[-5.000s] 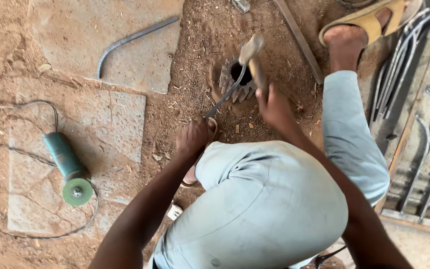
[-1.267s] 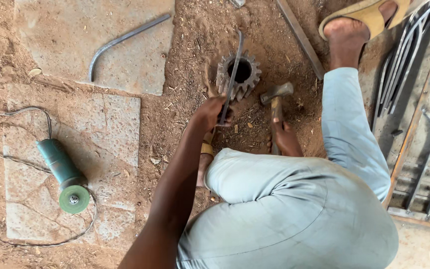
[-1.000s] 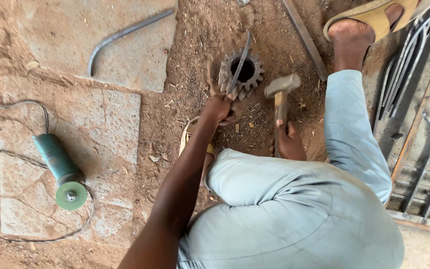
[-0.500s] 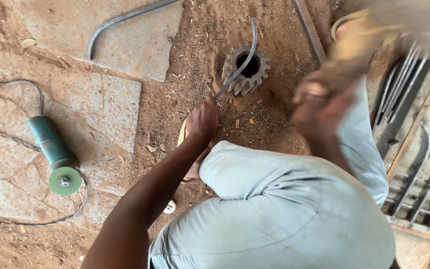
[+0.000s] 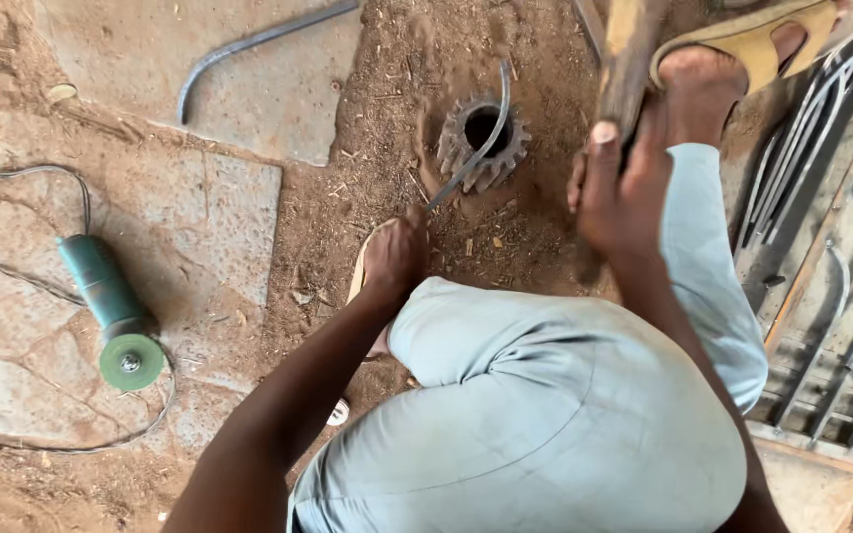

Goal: The person bends a long flat metal strip by hand, using a toothed gear-shaped die set in a hole in the ground as a form. They press the strip around the die, reposition it, and strike it with a hammer to shape the curve, repeatedly checking the bend by holding the strip up.

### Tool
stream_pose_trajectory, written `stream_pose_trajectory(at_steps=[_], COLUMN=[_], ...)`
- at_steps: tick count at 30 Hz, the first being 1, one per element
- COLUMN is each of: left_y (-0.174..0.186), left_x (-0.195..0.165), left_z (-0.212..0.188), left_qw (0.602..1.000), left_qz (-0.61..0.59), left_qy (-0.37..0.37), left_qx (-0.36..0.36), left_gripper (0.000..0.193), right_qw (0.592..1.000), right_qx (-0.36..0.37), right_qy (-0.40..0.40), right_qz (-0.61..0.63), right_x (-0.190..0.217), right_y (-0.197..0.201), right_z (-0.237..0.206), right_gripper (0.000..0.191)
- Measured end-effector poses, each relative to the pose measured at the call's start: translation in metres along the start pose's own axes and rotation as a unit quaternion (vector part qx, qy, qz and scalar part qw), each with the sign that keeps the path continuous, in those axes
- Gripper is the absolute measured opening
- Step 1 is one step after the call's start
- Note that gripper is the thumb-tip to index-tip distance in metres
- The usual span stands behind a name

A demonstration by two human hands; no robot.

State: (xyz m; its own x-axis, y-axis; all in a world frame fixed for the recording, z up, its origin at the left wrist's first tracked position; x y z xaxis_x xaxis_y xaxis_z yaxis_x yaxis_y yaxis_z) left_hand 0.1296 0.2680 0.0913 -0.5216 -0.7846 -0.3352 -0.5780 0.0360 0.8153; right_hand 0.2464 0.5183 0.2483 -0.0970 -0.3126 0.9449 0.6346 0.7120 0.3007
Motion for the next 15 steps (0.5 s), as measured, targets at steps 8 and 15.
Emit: stream_pose_trajectory(at_steps=[8,15], left_y=[0.002,-0.016], left_x=[-0.003,0.024], left_z=[0.011,0.004], left_qw=[0.991,0.999], left_qz=[0.015,-0.021], left_qy=[-0.077,0.024], left_qx=[-0.11,0.038], left_gripper=[0.023,0.032], right_qw=[0.925,0.949], right_qx=[0.158,-0.001], right_qy=[-0.131,0.131], right_qz=[-0.321,-0.286], right_x=[-0.073,-0.053], right_y=[-0.043,-0.026], right_z=[0.013,0.02], right_gripper=[0.049,0.047])
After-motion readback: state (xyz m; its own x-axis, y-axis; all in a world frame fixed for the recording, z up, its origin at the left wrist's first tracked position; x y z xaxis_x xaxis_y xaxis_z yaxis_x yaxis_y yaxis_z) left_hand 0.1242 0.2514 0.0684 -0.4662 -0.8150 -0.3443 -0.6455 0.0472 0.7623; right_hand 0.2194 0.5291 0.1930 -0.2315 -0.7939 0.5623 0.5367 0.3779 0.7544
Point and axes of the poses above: each hand's wrist, its own z-axis towards the middle knuckle, its own y-axis out of the back of the hand, x = y × z, the point moved 6 cm from there along z, towards the middle knuckle
